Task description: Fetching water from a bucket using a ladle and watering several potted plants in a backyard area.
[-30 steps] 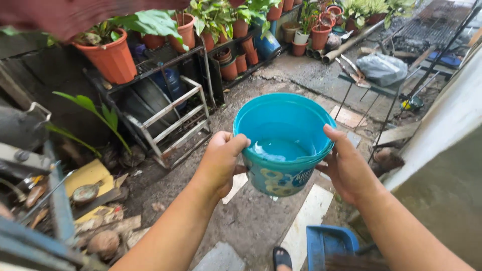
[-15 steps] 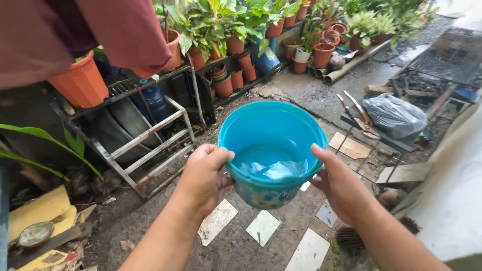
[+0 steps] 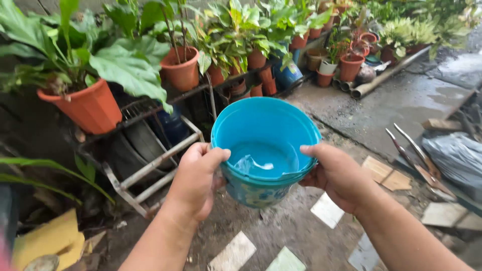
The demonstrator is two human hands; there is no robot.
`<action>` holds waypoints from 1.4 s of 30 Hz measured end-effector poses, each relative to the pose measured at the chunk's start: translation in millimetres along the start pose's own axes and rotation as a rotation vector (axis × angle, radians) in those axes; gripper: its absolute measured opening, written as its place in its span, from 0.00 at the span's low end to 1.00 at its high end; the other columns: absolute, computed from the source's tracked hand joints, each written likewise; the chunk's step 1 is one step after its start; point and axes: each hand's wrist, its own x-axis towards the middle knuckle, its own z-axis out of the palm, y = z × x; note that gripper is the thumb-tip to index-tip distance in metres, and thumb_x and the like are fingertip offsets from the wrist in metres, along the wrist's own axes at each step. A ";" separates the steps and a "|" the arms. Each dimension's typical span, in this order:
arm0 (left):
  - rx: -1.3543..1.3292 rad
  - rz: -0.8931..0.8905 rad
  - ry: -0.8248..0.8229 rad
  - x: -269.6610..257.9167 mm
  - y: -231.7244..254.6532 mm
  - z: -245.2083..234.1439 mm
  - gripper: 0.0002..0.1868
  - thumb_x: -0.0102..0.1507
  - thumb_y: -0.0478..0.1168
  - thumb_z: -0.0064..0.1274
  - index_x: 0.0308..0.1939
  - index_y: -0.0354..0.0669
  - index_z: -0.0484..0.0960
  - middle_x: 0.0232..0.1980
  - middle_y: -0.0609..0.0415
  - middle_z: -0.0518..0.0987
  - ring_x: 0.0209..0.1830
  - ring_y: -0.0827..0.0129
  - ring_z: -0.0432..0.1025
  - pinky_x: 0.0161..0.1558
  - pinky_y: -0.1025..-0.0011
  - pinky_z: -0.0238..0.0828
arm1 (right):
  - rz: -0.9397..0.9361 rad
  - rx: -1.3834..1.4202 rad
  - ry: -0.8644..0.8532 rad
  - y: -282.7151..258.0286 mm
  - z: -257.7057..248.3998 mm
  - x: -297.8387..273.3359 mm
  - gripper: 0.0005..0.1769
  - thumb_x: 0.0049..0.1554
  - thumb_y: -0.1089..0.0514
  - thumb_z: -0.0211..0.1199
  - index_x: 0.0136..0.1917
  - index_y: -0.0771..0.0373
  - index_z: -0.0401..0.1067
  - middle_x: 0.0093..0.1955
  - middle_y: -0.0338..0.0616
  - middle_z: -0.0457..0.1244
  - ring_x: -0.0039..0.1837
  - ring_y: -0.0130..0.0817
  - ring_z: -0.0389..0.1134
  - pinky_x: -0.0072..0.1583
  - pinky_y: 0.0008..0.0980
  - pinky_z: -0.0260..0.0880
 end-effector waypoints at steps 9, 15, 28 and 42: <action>0.035 0.038 0.187 73.7 51.9 -37.9 0.17 0.55 0.43 0.57 0.45 0.45 0.71 0.45 0.54 0.75 0.45 0.67 0.71 0.45 0.54 0.72 | 0.017 -0.020 -0.046 -49.5 64.4 134.4 0.15 0.50 0.57 0.59 0.53 0.55 0.66 0.44 0.37 0.65 0.41 0.30 0.66 0.45 0.34 0.69; 0.100 0.074 0.350 111.9 78.5 -56.9 0.18 0.56 0.45 0.57 0.46 0.44 0.71 0.47 0.54 0.76 0.47 0.66 0.70 0.46 0.52 0.70 | 0.174 0.163 -0.428 -62.0 83.7 232.1 0.13 0.53 0.55 0.61 0.51 0.60 0.68 0.35 0.32 0.65 0.34 0.24 0.63 0.38 0.26 0.65; -0.058 0.188 0.598 228.1 92.9 -26.8 0.18 0.54 0.45 0.54 0.44 0.40 0.74 0.46 0.49 0.77 0.47 0.58 0.73 0.43 0.49 0.77 | 0.330 0.077 -0.695 -127.6 98.4 408.9 0.12 0.53 0.49 0.60 0.44 0.59 0.69 0.30 0.36 0.65 0.30 0.28 0.64 0.38 0.28 0.68; -0.005 0.123 0.677 374.9 63.1 -1.1 0.17 0.54 0.46 0.53 0.42 0.42 0.74 0.50 0.49 0.76 0.47 0.60 0.72 0.40 0.54 0.74 | 0.270 -0.070 -0.528 -147.3 54.2 523.0 0.14 0.55 0.50 0.58 0.53 0.56 0.69 0.39 0.35 0.68 0.39 0.26 0.66 0.45 0.32 0.65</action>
